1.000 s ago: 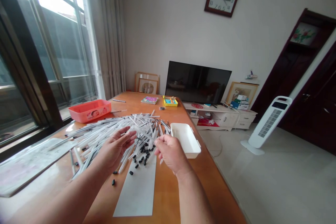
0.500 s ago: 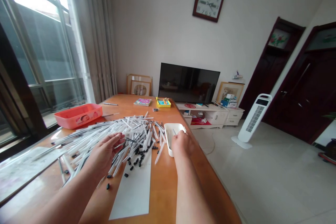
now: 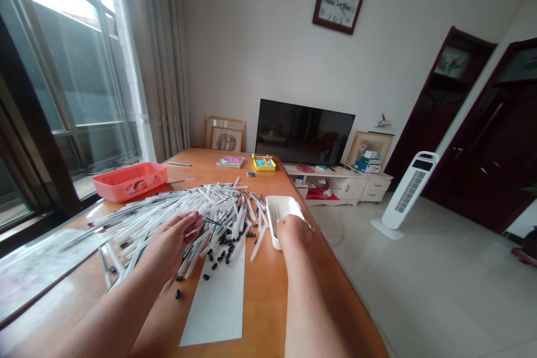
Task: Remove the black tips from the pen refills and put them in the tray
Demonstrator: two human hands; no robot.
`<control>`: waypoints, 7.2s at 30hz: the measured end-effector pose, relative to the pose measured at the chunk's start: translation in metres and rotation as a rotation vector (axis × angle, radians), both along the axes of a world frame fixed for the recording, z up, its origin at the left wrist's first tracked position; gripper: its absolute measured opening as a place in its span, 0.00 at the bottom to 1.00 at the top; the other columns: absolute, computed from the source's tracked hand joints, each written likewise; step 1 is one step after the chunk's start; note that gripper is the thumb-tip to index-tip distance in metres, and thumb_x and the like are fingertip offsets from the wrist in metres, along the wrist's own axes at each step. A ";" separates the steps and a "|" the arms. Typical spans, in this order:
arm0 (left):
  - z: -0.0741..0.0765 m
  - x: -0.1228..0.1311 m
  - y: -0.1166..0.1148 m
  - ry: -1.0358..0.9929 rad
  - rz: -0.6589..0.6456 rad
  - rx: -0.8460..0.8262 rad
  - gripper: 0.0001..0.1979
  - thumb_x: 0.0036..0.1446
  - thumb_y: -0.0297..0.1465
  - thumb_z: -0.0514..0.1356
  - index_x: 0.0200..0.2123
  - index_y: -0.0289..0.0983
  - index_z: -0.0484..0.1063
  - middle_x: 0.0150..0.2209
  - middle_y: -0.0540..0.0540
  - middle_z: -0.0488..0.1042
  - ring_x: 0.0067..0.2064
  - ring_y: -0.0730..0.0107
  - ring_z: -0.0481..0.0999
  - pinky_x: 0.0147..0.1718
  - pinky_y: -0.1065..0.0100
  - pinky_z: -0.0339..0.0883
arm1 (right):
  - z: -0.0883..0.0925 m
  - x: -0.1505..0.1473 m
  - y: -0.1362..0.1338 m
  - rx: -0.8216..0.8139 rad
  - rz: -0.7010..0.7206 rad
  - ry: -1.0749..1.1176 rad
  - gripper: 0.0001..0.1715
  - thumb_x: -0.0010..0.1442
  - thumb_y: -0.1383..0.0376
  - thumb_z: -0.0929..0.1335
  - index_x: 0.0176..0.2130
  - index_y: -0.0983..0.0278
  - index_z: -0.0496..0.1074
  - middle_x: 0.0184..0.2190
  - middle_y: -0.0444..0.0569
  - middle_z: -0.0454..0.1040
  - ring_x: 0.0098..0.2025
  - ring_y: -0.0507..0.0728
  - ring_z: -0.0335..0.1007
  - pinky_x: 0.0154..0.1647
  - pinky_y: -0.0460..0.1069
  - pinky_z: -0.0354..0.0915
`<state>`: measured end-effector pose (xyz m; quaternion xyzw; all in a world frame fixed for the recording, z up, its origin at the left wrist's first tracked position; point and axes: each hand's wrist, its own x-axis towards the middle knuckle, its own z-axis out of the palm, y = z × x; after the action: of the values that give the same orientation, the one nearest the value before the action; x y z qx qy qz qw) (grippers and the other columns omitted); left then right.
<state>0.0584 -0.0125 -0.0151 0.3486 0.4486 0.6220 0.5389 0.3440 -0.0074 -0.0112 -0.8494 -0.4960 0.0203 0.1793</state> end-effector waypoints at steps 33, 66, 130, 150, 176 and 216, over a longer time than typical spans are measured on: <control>-0.012 -0.004 -0.008 1.527 -0.062 0.266 0.06 0.53 0.32 0.56 0.27 0.42 0.73 0.35 0.46 0.78 0.39 0.59 0.73 0.35 0.64 0.55 | -0.032 -0.060 -0.019 0.248 0.564 0.464 0.08 0.55 0.65 0.64 0.28 0.62 0.73 0.20 0.41 0.68 0.22 0.51 0.64 0.23 0.44 0.52; 0.010 -0.014 -0.012 1.150 -0.094 0.077 0.04 0.46 0.34 0.60 0.28 0.41 0.71 0.22 0.52 0.70 0.23 0.69 0.64 0.27 0.67 0.49 | -0.034 -0.071 -0.013 0.152 0.492 0.313 0.03 0.53 0.64 0.68 0.30 0.59 0.73 0.23 0.42 0.71 0.27 0.53 0.63 0.27 0.46 0.52; 0.023 0.002 -0.032 0.324 -0.739 0.061 0.18 0.59 0.43 0.63 0.43 0.34 0.78 0.35 0.42 0.78 0.26 0.76 0.61 0.25 0.69 0.46 | 0.026 -0.081 -0.052 0.609 0.646 1.593 0.17 0.64 0.53 0.69 0.43 0.63 0.75 0.28 0.48 0.78 0.26 0.51 0.68 0.27 0.44 0.60; 0.022 0.002 -0.031 0.298 -0.745 0.097 0.15 0.61 0.41 0.61 0.40 0.34 0.77 0.34 0.43 0.77 0.27 0.76 0.62 0.26 0.69 0.48 | 0.020 -0.088 -0.056 0.261 0.772 1.425 0.24 0.65 0.52 0.68 0.54 0.64 0.74 0.26 0.45 0.75 0.23 0.48 0.62 0.25 0.43 0.55; 0.022 -0.009 -0.019 0.090 -0.527 0.035 0.18 0.55 0.40 0.66 0.43 0.33 0.76 0.32 0.44 0.77 0.25 0.77 0.63 0.25 0.72 0.52 | -0.024 -0.100 -0.045 0.102 0.884 0.329 0.05 0.51 0.69 0.72 0.32 0.60 0.76 0.28 0.44 0.73 0.29 0.54 0.66 0.29 0.46 0.53; 0.022 -0.001 -0.029 0.338 -0.705 0.096 0.20 0.56 0.47 0.64 0.40 0.35 0.77 0.34 0.42 0.78 0.27 0.73 0.64 0.26 0.69 0.51 | 0.006 -0.091 -0.047 0.380 0.822 0.943 0.17 0.63 0.53 0.68 0.41 0.62 0.78 0.29 0.46 0.76 0.31 0.55 0.69 0.31 0.48 0.64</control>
<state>0.0571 -0.0414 0.0067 0.6034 0.3542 0.3530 0.6211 0.2534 -0.0549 -0.0056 -0.4438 -0.6435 0.3694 0.5024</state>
